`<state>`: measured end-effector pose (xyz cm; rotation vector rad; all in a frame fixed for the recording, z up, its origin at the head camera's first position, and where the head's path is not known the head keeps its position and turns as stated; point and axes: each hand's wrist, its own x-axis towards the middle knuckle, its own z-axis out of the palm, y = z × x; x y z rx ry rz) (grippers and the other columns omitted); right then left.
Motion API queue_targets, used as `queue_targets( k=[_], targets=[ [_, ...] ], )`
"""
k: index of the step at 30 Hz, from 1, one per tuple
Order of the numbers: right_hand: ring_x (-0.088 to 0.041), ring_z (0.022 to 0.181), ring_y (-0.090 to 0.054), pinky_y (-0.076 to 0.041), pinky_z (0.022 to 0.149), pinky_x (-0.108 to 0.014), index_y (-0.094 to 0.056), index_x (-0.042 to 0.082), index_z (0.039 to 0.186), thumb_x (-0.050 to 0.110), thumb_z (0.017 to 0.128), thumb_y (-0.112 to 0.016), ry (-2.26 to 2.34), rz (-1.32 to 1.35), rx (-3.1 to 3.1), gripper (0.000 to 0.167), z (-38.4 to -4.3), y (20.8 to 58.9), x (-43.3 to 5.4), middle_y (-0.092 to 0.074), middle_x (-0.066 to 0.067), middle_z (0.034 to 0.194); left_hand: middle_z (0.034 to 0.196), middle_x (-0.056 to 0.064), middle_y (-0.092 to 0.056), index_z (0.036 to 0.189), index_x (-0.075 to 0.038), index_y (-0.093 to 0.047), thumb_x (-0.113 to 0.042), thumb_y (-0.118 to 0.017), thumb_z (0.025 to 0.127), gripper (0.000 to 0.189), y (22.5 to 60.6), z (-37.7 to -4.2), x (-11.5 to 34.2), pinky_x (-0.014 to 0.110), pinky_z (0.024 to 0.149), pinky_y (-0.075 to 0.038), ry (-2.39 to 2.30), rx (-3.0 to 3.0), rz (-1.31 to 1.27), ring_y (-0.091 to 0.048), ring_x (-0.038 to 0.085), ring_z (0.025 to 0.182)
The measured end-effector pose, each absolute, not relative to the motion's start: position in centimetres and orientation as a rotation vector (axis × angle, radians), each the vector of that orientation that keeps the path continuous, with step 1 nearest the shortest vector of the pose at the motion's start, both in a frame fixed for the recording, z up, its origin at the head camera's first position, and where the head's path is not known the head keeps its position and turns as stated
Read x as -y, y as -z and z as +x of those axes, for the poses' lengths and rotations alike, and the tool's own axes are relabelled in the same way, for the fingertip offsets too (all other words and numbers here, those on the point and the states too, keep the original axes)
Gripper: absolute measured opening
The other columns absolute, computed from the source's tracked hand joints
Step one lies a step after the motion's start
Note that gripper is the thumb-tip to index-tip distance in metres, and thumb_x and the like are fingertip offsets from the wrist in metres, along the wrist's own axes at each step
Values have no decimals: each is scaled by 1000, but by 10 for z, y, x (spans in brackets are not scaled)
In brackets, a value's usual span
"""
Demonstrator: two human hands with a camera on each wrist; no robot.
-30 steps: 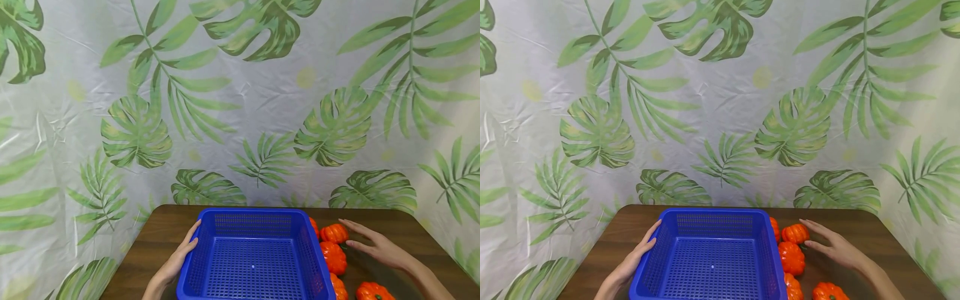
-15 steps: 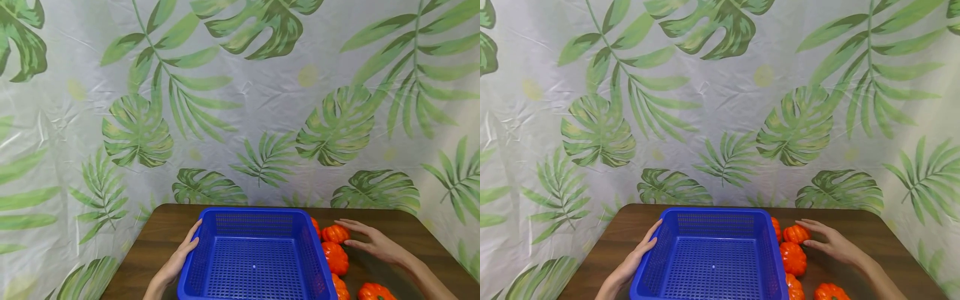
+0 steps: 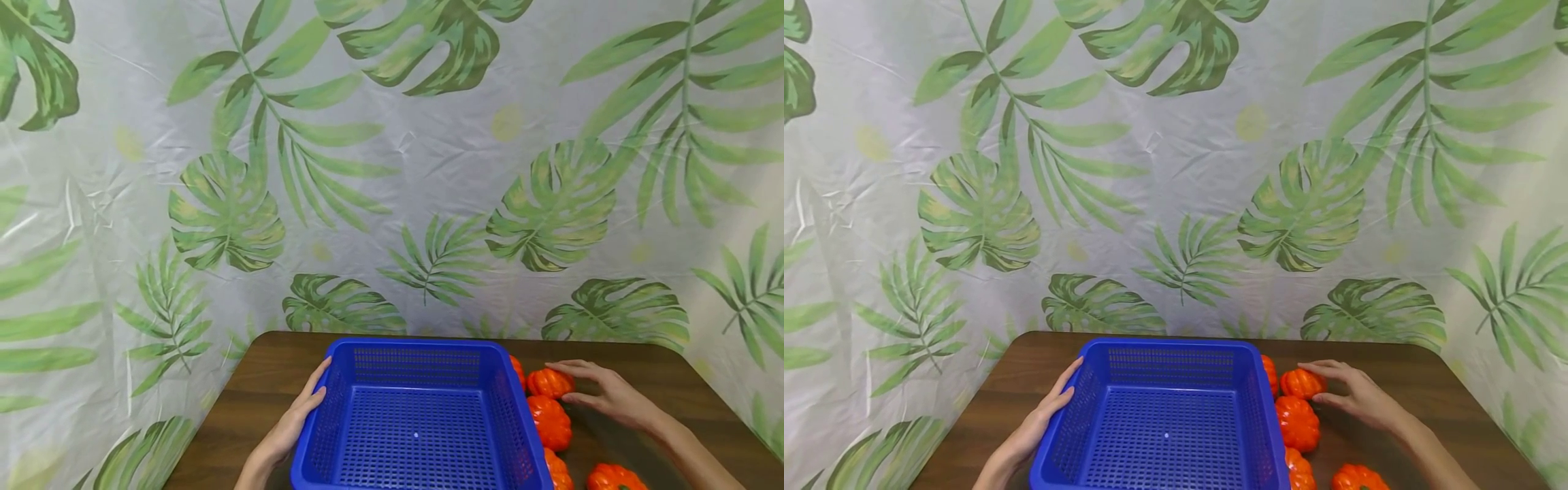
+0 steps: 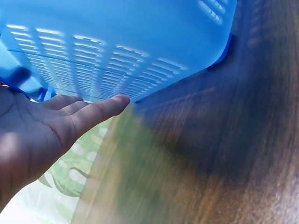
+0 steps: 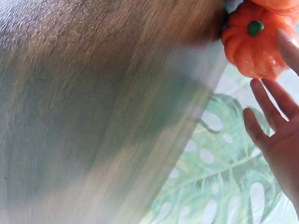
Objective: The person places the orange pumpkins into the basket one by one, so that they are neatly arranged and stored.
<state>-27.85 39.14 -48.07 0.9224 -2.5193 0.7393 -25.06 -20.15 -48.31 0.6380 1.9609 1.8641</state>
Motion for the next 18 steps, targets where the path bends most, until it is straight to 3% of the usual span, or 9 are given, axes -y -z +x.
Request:
queue_targets(
  k=[5,12,18],
  targets=[
    [3,118,-57,-39,93,-4,-71,16,133,15,77,-89,-675,915,2484,59,-279,481,-389,-71,-4,123,174,19,9,166,-24,14,-33,-18,116,60,483,-250,201,23,110,-41,-1864,-1959,631,-12,47,154],
    [0,114,-60,-38,92,-2,-73,17,131,19,72,-92,-621,922,2458,62,-281,481,-388,-72,-2,121,174,19,9,166,-24,14,-32,-17,116,60,483,-250,202,21,109,-41,-1859,-1964,641,-17,43,154],
    [-4,107,-64,-38,91,-1,-75,16,125,18,68,-95,-590,903,2423,61,-283,482,-389,-74,-1,116,174,19,8,167,-24,13,-32,-17,116,59,483,-251,203,21,110,-41,-1851,-1969,652,-28,28,152]
  ],
)
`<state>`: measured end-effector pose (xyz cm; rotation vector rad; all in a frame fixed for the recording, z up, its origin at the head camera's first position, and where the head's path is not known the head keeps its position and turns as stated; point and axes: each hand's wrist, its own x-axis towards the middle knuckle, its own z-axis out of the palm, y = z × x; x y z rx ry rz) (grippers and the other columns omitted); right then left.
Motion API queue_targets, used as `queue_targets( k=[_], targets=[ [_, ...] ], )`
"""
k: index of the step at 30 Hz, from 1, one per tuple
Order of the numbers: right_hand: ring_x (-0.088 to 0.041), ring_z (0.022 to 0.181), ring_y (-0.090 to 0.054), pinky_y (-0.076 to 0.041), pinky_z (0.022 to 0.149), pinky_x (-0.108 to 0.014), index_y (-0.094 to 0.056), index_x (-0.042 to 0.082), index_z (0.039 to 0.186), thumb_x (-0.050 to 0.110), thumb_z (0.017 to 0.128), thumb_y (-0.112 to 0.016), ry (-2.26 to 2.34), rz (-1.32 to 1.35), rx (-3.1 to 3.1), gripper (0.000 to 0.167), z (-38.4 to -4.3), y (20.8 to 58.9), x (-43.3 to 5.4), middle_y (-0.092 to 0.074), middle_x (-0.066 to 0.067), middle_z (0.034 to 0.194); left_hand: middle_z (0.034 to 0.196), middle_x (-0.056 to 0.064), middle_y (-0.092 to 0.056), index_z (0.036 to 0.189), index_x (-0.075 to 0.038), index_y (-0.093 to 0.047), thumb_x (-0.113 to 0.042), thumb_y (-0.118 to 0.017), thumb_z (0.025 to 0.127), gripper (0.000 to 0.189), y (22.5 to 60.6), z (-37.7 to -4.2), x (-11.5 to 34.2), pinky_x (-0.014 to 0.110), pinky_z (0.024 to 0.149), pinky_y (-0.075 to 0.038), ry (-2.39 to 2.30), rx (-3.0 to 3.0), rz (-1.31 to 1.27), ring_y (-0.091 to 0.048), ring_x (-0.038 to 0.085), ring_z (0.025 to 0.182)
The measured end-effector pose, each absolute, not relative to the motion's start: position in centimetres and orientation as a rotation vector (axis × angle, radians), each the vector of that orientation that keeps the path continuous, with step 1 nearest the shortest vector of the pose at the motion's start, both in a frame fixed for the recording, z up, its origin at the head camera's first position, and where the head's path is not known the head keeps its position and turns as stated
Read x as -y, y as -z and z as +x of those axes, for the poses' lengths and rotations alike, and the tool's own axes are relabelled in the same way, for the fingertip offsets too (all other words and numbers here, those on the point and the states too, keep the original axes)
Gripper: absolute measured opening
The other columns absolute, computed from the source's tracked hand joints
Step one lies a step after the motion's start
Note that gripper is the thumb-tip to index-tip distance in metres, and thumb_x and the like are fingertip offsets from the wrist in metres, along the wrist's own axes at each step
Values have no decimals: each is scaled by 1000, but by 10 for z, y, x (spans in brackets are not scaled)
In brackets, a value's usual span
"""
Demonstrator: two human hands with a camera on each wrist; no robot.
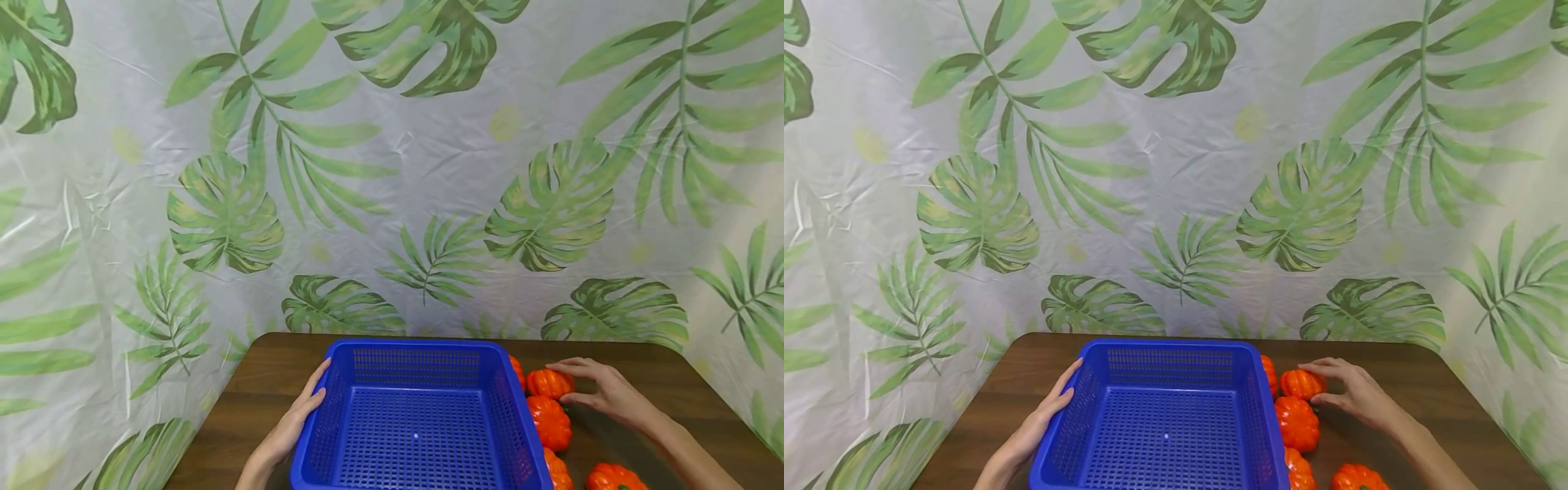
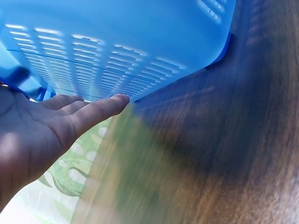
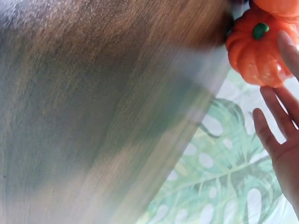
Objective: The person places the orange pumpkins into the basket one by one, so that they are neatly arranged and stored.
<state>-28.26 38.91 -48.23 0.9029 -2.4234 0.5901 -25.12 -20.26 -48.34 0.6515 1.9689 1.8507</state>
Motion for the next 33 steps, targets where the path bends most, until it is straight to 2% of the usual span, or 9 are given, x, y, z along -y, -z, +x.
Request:
queue_targets(
  k=[3,6,9,13,21,28,31,33],
  targets=[
    [-1,107,-63,-37,92,0,-75,17,125,18,67,-95,-587,876,2404,62,-281,481,-389,-74,0,114,174,19,9,166,-24,13,-32,-17,116,60,483,-251,203,20,110,-40,-1853,-1962,660,-34,13,148],
    [5,110,-61,-36,94,0,-75,17,126,17,67,-95,-596,833,2390,63,-277,478,-388,-75,0,114,174,19,9,166,-23,13,-31,-18,116,60,483,-251,203,20,109,-41,-1855,-1959,665,-36,7,145],
    [10,111,-59,-37,93,0,-74,16,128,16,70,-94,-623,778,2405,62,-272,474,-390,-76,-2,114,174,20,8,166,-23,13,-31,-18,116,60,483,-251,203,21,109,-41,-1853,-1961,664,-36,10,146],
    [12,106,-60,-40,87,-1,-72,20,131,19,74,-92,-665,685,2464,60,-266,470,-393,-76,2,113,173,21,8,166,-23,14,-31,-17,116,60,484,-251,204,22,109,-42,-1852,-1963,669,-36,14,146],
    [12,102,-61,-42,84,-3,-67,23,139,18,78,-91,-715,607,2501,65,-256,461,-398,-73,4,118,174,20,7,166,-23,13,-31,-18,116,60,485,-252,203,21,110,-41,-1864,-1958,672,-37,7,144],
    [4,93,-67,-52,75,-15,-64,15,141,13,85,-85,-784,626,2546,60,-250,450,-395,-67,11,114,174,19,7,167,-24,12,-32,-18,116,60,485,-251,203,19,109,-40,-1863,-1977,655,-35,6,145],
    [3,91,-67,-55,72,-20,-62,10,140,14,88,-82,-821,613,2569,55,-248,444,-392,-67,10,115,174,19,7,167,-24,12,-32,-18,116,60,485,-251,203,19,109,-40,-1867,-1970,657,-37,4,144],
    [4,93,-67,-54,73,-19,-62,9,139,14,90,-81,-828,611,2578,53,-246,441,-390,-69,8,117,174,20,7,167,-23,12,-32,-18,116,60,485,-252,203,20,109,-41,-1869,-1965,661,-38,5,143]
  ],
)
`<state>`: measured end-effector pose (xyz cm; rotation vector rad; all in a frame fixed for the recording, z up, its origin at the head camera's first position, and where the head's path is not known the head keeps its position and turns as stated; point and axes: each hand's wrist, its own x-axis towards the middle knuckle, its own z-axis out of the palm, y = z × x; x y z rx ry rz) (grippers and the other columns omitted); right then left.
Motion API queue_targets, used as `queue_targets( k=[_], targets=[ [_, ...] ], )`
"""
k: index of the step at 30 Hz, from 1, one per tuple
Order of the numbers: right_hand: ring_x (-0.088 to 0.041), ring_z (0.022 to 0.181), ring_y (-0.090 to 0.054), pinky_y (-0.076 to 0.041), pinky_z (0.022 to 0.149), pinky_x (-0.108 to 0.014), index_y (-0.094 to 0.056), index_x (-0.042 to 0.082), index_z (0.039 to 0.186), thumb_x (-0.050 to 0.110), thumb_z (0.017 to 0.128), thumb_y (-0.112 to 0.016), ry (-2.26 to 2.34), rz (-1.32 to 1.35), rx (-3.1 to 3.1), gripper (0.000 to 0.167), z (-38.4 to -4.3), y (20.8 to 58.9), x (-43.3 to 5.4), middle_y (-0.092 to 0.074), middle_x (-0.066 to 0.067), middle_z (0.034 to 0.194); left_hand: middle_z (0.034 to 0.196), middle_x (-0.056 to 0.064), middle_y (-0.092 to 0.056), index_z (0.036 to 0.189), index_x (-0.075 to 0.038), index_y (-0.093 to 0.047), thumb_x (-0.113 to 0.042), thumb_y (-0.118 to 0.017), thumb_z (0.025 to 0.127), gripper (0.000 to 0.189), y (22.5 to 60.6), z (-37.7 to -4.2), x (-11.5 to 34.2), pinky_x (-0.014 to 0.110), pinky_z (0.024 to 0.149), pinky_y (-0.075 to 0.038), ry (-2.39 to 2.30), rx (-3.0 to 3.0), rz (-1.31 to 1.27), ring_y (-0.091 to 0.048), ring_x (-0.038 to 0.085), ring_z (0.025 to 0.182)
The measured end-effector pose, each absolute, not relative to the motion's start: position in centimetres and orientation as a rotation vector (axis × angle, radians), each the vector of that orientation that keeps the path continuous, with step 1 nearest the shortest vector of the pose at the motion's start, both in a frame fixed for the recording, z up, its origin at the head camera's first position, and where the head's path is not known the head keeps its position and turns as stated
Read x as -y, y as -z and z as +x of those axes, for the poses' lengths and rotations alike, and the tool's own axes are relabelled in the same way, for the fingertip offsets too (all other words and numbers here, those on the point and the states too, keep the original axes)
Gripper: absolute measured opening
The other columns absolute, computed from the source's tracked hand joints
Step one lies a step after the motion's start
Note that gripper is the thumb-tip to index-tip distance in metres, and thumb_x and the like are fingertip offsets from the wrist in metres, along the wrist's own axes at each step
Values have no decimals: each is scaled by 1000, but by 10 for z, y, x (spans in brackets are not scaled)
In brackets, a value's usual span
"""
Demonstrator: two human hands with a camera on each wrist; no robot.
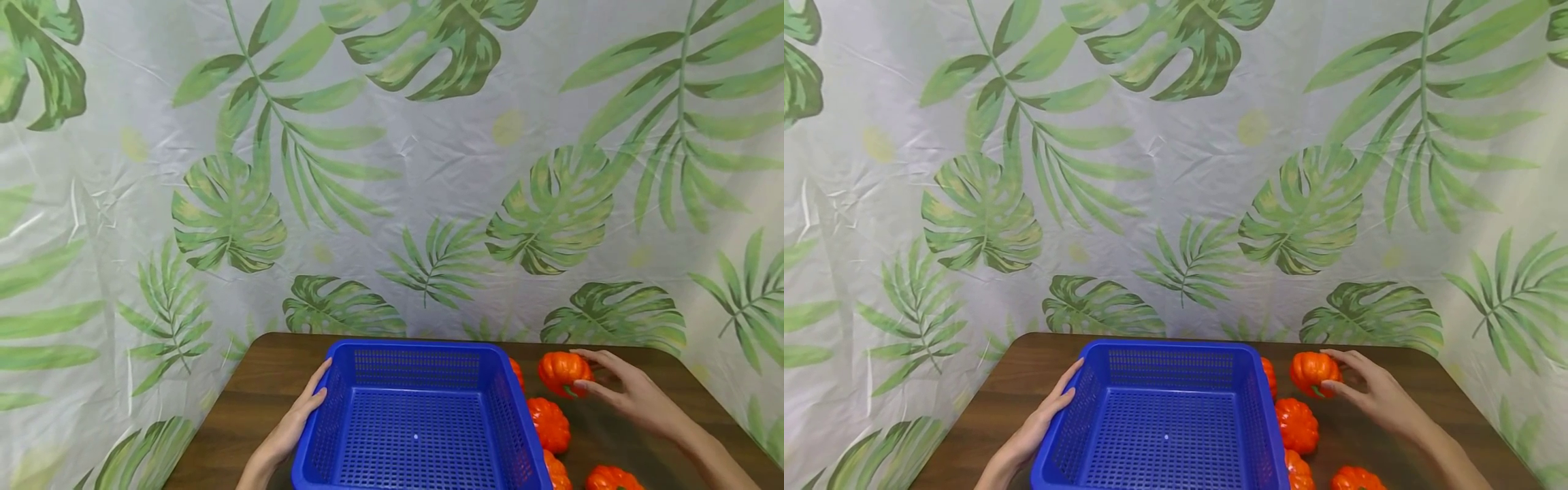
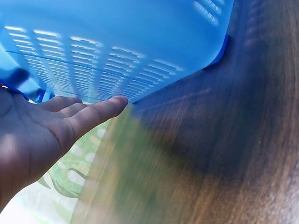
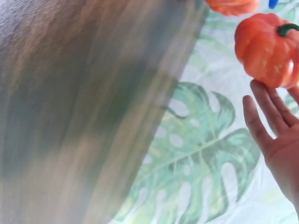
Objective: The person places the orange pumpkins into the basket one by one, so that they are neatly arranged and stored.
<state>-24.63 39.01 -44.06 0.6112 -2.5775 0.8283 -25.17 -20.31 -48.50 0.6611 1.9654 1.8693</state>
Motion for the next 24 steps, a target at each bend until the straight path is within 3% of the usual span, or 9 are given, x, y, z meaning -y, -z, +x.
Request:
queue_targets(
  k=[6,15,21,24],
  targets=[
    [5,100,-65,-51,80,-13,-61,10,139,13,94,-76,-840,653,2602,47,-244,431,-381,-72,6,116,173,21,5,167,-24,12,-32,-18,116,60,484,-252,204,26,108,-44,-1866,-1974,663,-40,17,144],
    [3,98,-68,-56,77,-22,-60,10,142,15,99,-70,-954,668,2700,44,-239,415,-367,-74,-2,117,173,22,3,167,-24,11,-33,-19,116,60,487,-252,204,30,107,-46,-1873,-1977,645,-41,26,144],
    [-2,105,-69,-55,83,-21,-50,18,154,16,103,-65,-1035,727,2728,53,-239,406,-359,-69,-5,132,174,21,4,167,-24,10,-33,-19,116,60,487,-253,203,28,108,-45,-1883,-1979,648,-27,44,150],
    [-4,104,-70,-55,82,-22,-45,21,157,15,104,-62,-1087,769,2732,55,-239,402,-355,-70,-1,127,174,20,4,167,-24,10,-33,-19,116,60,487,-252,203,26,108,-44,-1885,-1987,647,-24,45,151]
  ],
)
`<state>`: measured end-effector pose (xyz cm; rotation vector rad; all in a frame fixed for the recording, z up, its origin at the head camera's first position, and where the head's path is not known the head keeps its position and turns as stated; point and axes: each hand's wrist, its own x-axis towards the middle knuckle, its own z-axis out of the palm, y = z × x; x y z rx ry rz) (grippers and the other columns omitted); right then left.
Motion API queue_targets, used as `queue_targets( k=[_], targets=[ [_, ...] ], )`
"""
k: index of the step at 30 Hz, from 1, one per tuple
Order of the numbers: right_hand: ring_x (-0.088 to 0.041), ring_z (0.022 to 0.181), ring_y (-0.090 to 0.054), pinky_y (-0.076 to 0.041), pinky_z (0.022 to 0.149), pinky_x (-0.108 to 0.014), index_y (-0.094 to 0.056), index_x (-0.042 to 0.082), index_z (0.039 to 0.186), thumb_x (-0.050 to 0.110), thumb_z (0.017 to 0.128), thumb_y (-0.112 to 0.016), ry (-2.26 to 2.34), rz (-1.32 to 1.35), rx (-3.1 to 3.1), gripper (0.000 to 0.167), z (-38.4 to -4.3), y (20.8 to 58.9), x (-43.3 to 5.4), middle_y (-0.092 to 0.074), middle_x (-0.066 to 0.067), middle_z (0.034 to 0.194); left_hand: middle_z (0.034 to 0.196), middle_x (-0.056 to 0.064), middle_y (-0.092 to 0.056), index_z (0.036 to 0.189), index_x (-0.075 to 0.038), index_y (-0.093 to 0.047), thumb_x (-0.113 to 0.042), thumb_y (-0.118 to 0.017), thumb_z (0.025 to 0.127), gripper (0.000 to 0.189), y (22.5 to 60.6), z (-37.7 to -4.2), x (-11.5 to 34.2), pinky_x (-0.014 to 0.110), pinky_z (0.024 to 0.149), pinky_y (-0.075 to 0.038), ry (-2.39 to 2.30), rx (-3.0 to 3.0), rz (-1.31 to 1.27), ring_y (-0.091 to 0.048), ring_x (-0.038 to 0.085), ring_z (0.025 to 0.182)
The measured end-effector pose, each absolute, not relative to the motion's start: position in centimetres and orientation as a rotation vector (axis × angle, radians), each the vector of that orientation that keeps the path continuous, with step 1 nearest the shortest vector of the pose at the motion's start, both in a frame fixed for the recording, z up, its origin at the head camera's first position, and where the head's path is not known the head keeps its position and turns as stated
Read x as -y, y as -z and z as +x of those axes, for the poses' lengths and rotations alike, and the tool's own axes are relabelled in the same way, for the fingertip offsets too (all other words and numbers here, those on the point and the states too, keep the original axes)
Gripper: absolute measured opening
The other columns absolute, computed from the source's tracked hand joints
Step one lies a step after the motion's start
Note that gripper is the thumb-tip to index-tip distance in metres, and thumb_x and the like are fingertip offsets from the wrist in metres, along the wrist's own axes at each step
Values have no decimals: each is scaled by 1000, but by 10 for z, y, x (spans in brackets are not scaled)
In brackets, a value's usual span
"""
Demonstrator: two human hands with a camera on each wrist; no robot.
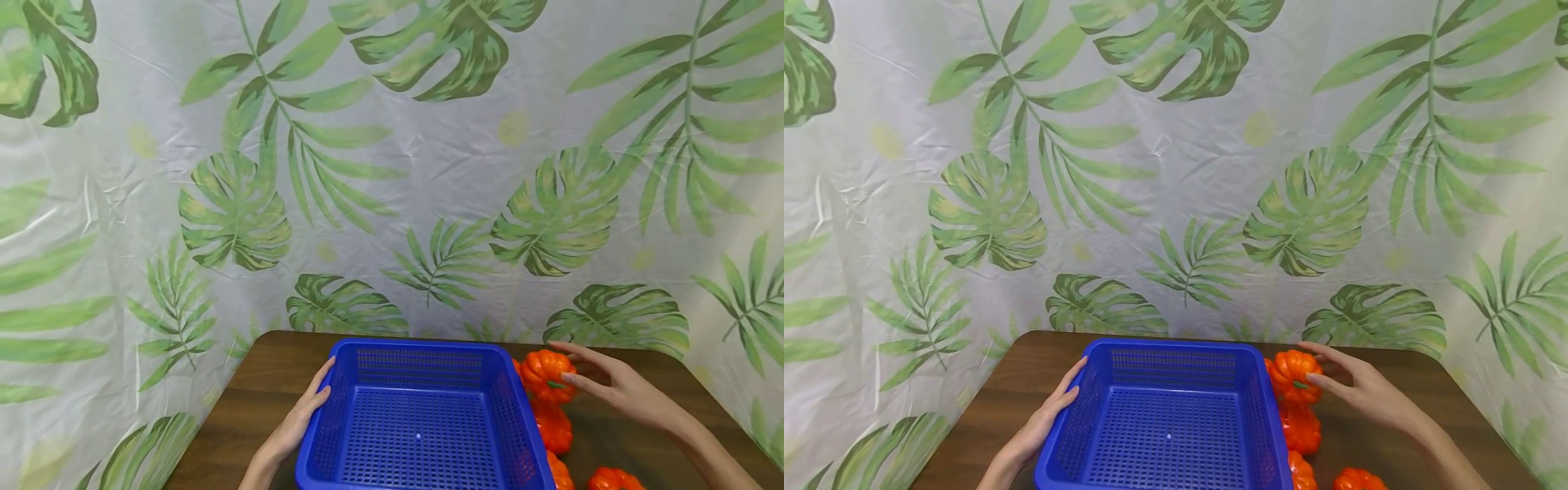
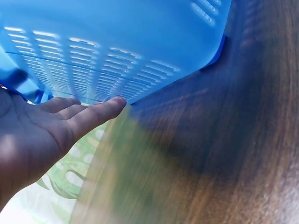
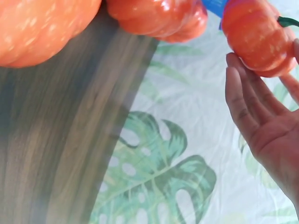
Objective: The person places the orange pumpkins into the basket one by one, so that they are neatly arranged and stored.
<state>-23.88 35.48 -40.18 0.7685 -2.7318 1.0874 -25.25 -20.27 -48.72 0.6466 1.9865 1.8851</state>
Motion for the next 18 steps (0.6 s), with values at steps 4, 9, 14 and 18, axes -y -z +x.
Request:
queue_targets(
  k=[4,9,14,18],
  targets=[
    [-8,102,-73,-60,78,-29,-40,16,159,9,107,-55,-1270,858,2723,55,-239,399,-351,-71,-6,120,174,20,3,167,-24,9,-33,-19,116,60,487,-252,203,27,108,-44,-1881,-1995,644,-34,32,148],
    [-9,111,-72,-62,79,-34,-35,6,161,5,109,-49,-1421,968,2707,54,-241,397,-348,-68,-15,121,174,21,3,167,-24,9,-33,-19,116,60,487,-252,204,29,108,-45,-1879,-1992,643,-37,28,146],
    [-12,103,-74,-62,78,-35,-35,-3,158,4,108,-49,-1438,1004,2687,52,-243,395,-343,-70,-10,116,173,22,4,167,-24,10,-33,-19,116,60,486,-252,203,34,109,-45,-1889,-1981,641,-27,48,149],
    [-10,105,-73,-62,80,-35,-39,0,157,6,108,-51,-1427,984,2691,50,-242,392,-335,-72,1,123,173,21,4,167,-23,11,-33,-19,116,60,486,-252,203,33,108,-46,-1896,-1970,641,-26,49,149]
  ],
)
